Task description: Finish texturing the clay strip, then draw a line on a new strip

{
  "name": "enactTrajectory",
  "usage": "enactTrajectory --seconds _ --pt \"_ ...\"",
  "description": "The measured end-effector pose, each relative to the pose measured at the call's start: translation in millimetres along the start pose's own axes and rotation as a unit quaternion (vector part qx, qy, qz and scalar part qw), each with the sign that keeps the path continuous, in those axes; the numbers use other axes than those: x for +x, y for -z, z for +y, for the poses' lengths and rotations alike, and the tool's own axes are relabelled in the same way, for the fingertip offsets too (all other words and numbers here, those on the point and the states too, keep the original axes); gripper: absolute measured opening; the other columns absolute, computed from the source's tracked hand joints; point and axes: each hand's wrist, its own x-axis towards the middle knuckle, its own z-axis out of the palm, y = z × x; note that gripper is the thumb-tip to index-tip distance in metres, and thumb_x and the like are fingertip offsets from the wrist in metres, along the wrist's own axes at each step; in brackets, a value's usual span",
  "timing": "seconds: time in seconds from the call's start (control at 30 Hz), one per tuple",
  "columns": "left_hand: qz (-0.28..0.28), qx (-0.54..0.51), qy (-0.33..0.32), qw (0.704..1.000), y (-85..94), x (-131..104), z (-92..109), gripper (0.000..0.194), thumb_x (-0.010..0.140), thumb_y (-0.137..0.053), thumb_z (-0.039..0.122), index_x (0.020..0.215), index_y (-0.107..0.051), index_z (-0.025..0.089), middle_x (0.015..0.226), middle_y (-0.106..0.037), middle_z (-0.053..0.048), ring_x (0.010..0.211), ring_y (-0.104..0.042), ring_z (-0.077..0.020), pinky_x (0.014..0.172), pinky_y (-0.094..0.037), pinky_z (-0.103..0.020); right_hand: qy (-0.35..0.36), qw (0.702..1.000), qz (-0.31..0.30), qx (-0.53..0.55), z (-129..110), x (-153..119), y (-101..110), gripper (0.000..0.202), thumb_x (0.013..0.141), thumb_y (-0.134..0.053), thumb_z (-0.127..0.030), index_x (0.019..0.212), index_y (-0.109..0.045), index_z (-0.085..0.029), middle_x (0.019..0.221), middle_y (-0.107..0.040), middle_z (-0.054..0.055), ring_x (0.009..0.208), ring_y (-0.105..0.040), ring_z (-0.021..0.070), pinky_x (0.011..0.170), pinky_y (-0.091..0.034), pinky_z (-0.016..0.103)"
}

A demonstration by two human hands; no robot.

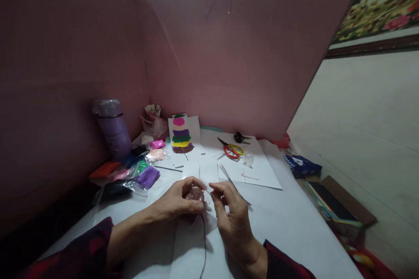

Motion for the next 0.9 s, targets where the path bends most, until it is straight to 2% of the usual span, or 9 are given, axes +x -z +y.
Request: enactTrajectory --seconds 0.1,0.23,0.4,0.6,0.73,0.9 --pt "-0.034 -0.018 0.027 0.999 2.2 -1 3 0.063 0.046 -0.091 0.026 0.096 -0.055 0.013 0.071 -0.065 -0.001 0.057 -0.059 -0.0115 0.053 -0.048 -0.024 -0.01 1.0 0.019 0.001 0 -1 1 0.018 0.091 -0.054 -0.011 0.103 -0.063 -0.022 0.086 -0.061 0.002 0.073 -0.062 0.0151 0.062 -0.052 0.026" --pt "-0.058 -0.034 0.047 0.997 0.9 -3 4 0.054 0.051 -0.085 0.022 0.095 -0.055 0.014 0.068 -0.063 0.002 0.052 -0.062 -0.0148 0.051 -0.05 -0.027 -0.008 1.0 0.016 -0.003 -3 0 2 0.02 0.091 -0.053 -0.013 0.105 -0.064 -0.021 0.088 -0.062 0.004 0.072 -0.062 0.0159 0.06 -0.053 0.027" --pt "-0.018 0.008 0.029 0.999 -2.8 -2 4 0.042 0.056 -0.076 0.018 0.092 -0.055 0.015 0.063 -0.063 0.002 0.046 -0.06 -0.0129 0.041 -0.043 -0.02 0.013 1.0 -0.008 -0.014 -3 2 3 0.024 0.091 -0.052 -0.01 0.106 -0.066 -0.021 0.089 -0.063 0.006 0.077 -0.062 0.0177 0.061 -0.053 0.028" --pt "0.027 0.037 0.026 0.999 -7.0 -3 8 0.033 0.059 -0.07 0.014 0.087 -0.052 0.016 0.059 -0.059 0.006 0.038 -0.051 -0.0072 0.037 -0.039 -0.018 0.035 0.999 -0.037 -0.005 -4 2 4 0.034 0.09 -0.049 -0.005 0.113 -0.066 -0.024 0.097 -0.063 0.007 0.086 -0.064 0.0177 0.067 -0.054 0.027" --pt "0.031 0.041 0.021 0.998 -7.9 -3 8 0.035 0.058 -0.07 0.013 0.088 -0.052 0.016 0.059 -0.058 0.006 0.04 -0.05 -0.0072 0.038 -0.037 -0.018 0.026 0.999 -0.039 -0.012 -6 3 4 0.028 0.09 -0.049 -0.007 0.109 -0.065 -0.021 0.099 -0.063 0.008 0.087 -0.064 0.018 0.065 -0.053 0.026" --pt "0.006 0.055 -0.014 0.998 -5.4 -2 4 0.033 0.058 -0.067 0.013 0.089 -0.053 0.015 0.057 -0.051 0.008 0.045 -0.045 -0.0062 0.042 -0.036 -0.019 -0.001 0.999 -0.036 -0.019 -6 4 3 0.015 0.092 -0.052 -0.014 0.101 -0.063 -0.019 0.096 -0.063 0.007 0.073 -0.061 0.0149 0.055 -0.049 0.024"
